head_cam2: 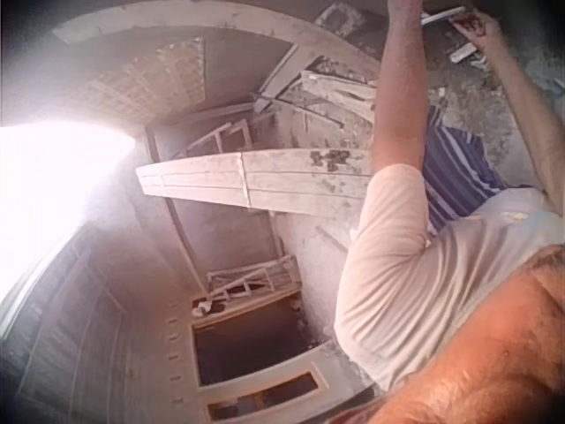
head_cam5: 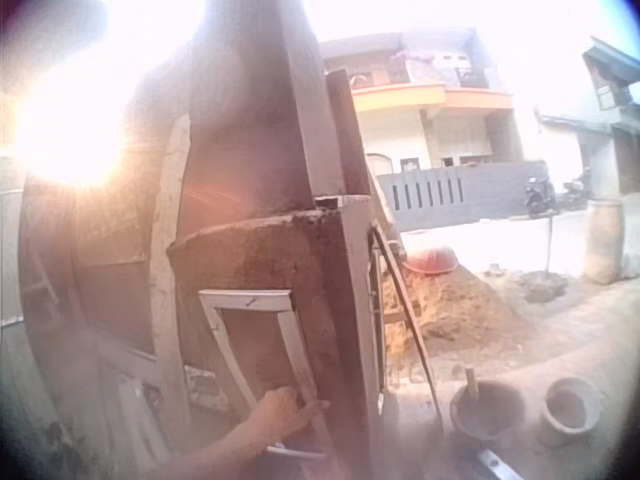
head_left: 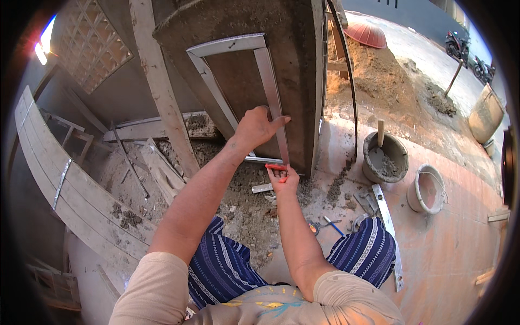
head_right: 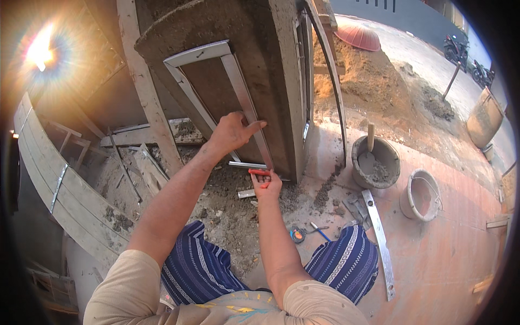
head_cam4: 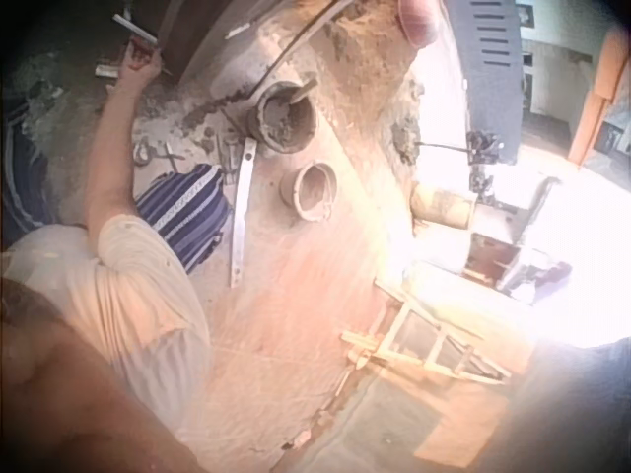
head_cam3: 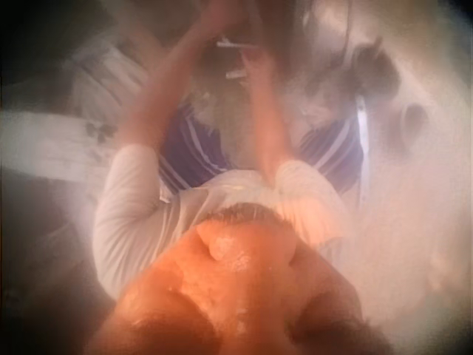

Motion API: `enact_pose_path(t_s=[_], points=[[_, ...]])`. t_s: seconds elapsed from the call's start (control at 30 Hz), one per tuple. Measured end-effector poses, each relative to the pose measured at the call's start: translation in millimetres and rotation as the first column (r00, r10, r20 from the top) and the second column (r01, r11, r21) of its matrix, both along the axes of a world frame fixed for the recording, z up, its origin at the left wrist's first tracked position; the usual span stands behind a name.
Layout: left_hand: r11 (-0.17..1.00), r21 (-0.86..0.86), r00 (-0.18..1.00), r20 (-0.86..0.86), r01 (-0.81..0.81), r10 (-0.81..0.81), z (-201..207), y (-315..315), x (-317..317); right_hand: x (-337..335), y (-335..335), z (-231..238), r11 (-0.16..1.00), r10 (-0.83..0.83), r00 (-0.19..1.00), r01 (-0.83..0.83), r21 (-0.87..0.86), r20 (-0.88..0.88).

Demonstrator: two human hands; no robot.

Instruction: The person measures a metal strip against a concrete pillar, marks it, and then cuts it to size using pliers. They repeat the process to cut another piece and fit it into the corner of the pillar.

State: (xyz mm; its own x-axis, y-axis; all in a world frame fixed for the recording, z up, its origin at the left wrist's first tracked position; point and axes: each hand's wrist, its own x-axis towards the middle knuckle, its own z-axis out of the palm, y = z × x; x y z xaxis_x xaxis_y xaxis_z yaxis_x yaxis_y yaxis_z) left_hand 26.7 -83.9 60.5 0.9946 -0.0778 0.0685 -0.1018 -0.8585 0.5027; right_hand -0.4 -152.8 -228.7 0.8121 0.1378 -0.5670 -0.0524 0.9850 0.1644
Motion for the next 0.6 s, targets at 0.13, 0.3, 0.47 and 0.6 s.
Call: enact_pose_path(t_s=[0.13,0.3,0.47,0.6], points=[[0.999,0.016,1.000,-0.003,-0.030,0.030,20,-7,-10,2,-4,3,1.000,0.006,0.999,-0.007,-0.014,-0.038],[1.000,-0.006,0.983,0.185,0.003,-0.002,4,1,-6,3,-1,-5,0.999,0.030,1.000,-0.030,-0.039,0.007],[0.999,0.019,0.967,0.254,0.028,-0.032,-4,0,-4,1,-1,-7,0.999,0.018,1.000,-0.017,-0.035,0.014],[0.999,0.030,0.965,0.261,0.021,-0.028,-5,0,-4,-2,-3,4,1.000,0.018,0.999,-0.018,-0.020,-0.030]])
